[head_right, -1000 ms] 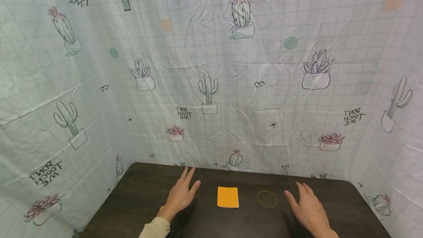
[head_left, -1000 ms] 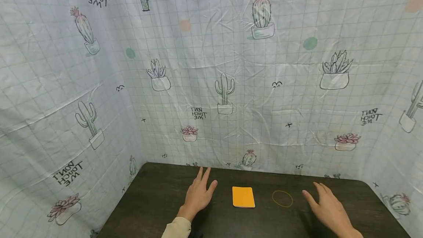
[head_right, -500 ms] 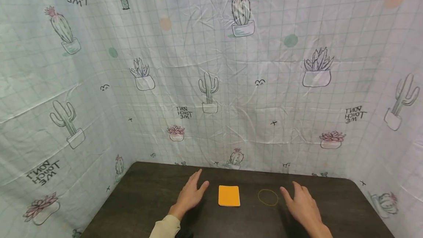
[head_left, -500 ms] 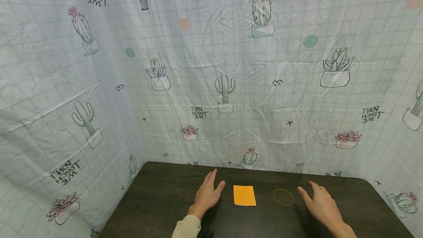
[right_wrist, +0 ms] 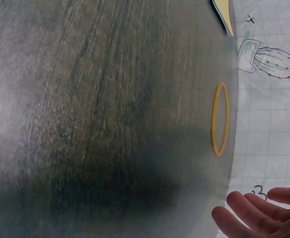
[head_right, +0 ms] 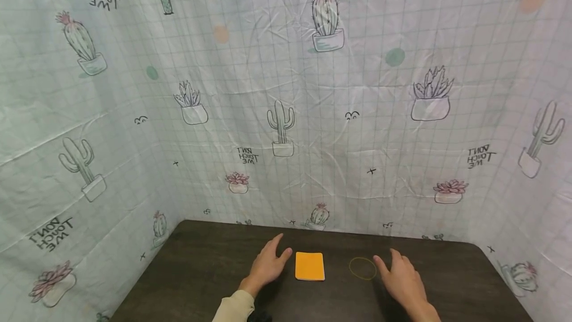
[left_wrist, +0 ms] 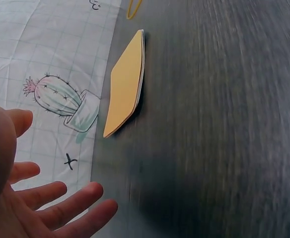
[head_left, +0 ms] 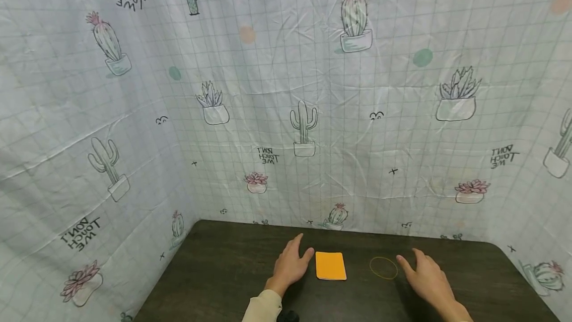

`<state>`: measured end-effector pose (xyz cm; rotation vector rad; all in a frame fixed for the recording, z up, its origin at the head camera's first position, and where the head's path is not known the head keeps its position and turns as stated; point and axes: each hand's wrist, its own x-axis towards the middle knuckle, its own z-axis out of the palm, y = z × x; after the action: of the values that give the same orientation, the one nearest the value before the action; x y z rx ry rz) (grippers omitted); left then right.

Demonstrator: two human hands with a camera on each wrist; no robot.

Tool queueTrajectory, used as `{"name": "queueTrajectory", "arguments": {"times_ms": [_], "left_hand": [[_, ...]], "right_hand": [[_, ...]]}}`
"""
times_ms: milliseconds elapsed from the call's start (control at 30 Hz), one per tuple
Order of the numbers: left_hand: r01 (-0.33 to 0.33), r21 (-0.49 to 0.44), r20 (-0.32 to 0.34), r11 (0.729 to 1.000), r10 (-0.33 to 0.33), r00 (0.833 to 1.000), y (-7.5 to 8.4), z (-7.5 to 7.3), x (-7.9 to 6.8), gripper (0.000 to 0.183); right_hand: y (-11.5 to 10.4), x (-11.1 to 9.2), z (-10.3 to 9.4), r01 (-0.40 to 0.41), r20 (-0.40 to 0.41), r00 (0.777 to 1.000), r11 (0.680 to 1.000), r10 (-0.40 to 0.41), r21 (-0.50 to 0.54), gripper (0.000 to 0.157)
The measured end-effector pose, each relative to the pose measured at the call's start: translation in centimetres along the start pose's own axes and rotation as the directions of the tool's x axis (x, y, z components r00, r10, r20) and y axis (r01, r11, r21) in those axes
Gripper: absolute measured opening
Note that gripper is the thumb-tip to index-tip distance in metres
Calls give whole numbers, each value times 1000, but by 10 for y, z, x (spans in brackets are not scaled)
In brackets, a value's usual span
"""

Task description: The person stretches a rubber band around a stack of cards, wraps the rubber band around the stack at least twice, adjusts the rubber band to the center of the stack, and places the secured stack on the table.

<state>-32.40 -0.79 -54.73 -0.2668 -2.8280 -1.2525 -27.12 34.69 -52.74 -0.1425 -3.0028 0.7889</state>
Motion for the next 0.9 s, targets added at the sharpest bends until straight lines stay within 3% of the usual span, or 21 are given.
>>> {"name": "queueTrajectory", "arguments": {"times_ms": [267,567,900], "left_hand": [[14,-12,13,1000,-14,1000,7,9,8,63],[30,7,9,1000,-30,999,1,22,11,54],[-6,-4,1,1000,6,1000,2,29,14,53]], "right_hand": [[3,6,2,6,5,1000,1000,-6,7,109],[2,7,14,-61,21,998,998,61,-1,118],[5,10,20,-107,15,994,994,107,-22,98]]}}
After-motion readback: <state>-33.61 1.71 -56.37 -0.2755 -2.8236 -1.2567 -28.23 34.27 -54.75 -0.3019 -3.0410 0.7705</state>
